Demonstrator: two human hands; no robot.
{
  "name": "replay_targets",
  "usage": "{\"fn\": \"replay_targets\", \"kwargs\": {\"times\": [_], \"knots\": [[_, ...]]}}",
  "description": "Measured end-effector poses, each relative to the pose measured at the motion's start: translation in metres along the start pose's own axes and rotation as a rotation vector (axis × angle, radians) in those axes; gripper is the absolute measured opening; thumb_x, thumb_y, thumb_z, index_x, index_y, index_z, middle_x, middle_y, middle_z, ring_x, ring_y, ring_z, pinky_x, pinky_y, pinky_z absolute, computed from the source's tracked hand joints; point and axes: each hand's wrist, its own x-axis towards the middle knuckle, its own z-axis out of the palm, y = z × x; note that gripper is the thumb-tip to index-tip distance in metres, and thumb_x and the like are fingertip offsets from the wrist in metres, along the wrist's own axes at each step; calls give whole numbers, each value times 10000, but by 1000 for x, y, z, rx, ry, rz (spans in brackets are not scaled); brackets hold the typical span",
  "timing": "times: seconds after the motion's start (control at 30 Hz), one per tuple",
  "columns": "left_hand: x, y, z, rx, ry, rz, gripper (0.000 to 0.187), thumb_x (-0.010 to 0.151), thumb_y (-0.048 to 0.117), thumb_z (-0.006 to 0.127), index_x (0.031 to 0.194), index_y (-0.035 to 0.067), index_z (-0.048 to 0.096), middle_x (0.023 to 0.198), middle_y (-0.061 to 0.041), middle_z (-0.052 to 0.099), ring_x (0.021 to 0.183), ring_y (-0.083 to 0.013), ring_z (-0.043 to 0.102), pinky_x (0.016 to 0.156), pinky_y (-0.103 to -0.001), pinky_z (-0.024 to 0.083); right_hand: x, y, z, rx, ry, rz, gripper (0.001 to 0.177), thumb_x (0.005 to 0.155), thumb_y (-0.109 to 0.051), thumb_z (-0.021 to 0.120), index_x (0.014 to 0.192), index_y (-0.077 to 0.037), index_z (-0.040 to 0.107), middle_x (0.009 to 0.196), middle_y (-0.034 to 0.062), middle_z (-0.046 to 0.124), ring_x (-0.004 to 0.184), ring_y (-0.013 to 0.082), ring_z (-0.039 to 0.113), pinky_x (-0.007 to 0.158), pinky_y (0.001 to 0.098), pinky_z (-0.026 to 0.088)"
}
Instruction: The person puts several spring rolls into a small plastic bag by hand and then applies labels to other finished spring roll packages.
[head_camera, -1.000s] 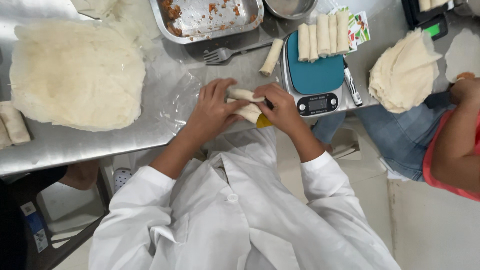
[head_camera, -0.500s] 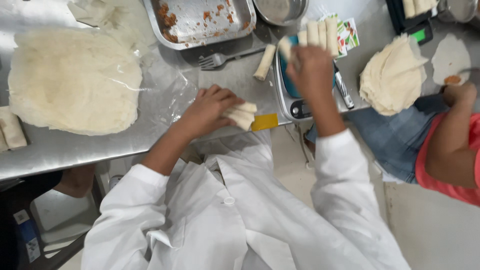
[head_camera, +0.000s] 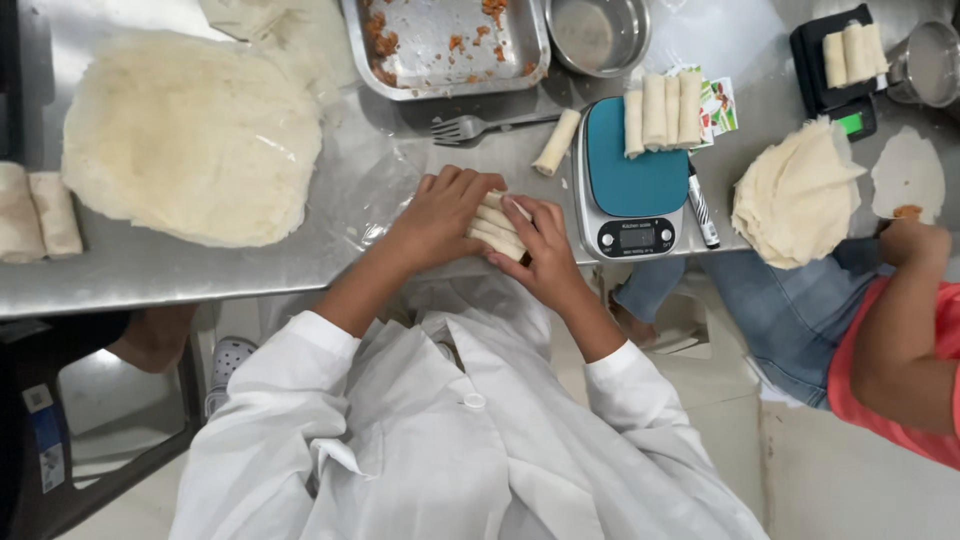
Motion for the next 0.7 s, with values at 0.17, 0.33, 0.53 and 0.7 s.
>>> {"fn": "replay_targets", "kwargs": {"times": [0.17, 0.33, 0.53, 0.7], "knots": [[-94, 33, -16, 344, 419, -27, 799, 766, 699, 743, 1386, 230, 563, 1292, -107, 524, 1153, -336, 546, 901, -503, 419, -2, -4, 5, -94, 112, -29, 598, 858, -281, 859, 1402, -118, 671, 1347, 177, 612, 1217, 411, 548, 1006, 518, 499], [-126, 9, 2, 326, 651, -111, 208, 963, 279, 716, 1136, 164, 721, 987, -22, 590, 904, -247, 610, 757, -382, 485, -3, -1, 9, 82, 242, -3, 545, 847, -229, 864, 1346, -74, 708, 1282, 215, 624, 1124, 397, 623, 922, 494, 553], [-115, 33, -13, 72, 851, -56, 106, 970, 164, 725, 1038, 145, 804, 865, -18, 606, 758, -223, 624, 686, -330, 539, -3, -51, 33, 617, 121, 102, 580, 735, -177, 920, 1253, -3, 726, 1328, 260, 614, 1149, 392, 669, 976, 478, 560], [-99, 69, -29, 111, 937, 94, 112, 949, 99, 726, 1006, 135, 815, 789, -26, 625, 656, -211, 620, 614, -339, 544, -4, -65, 80, 158, 464, -13, 451, 824, -180, 854, 1207, 22, 728, 1299, 309, 594, 1158, 520, 639, 959, 559, 561]]}}
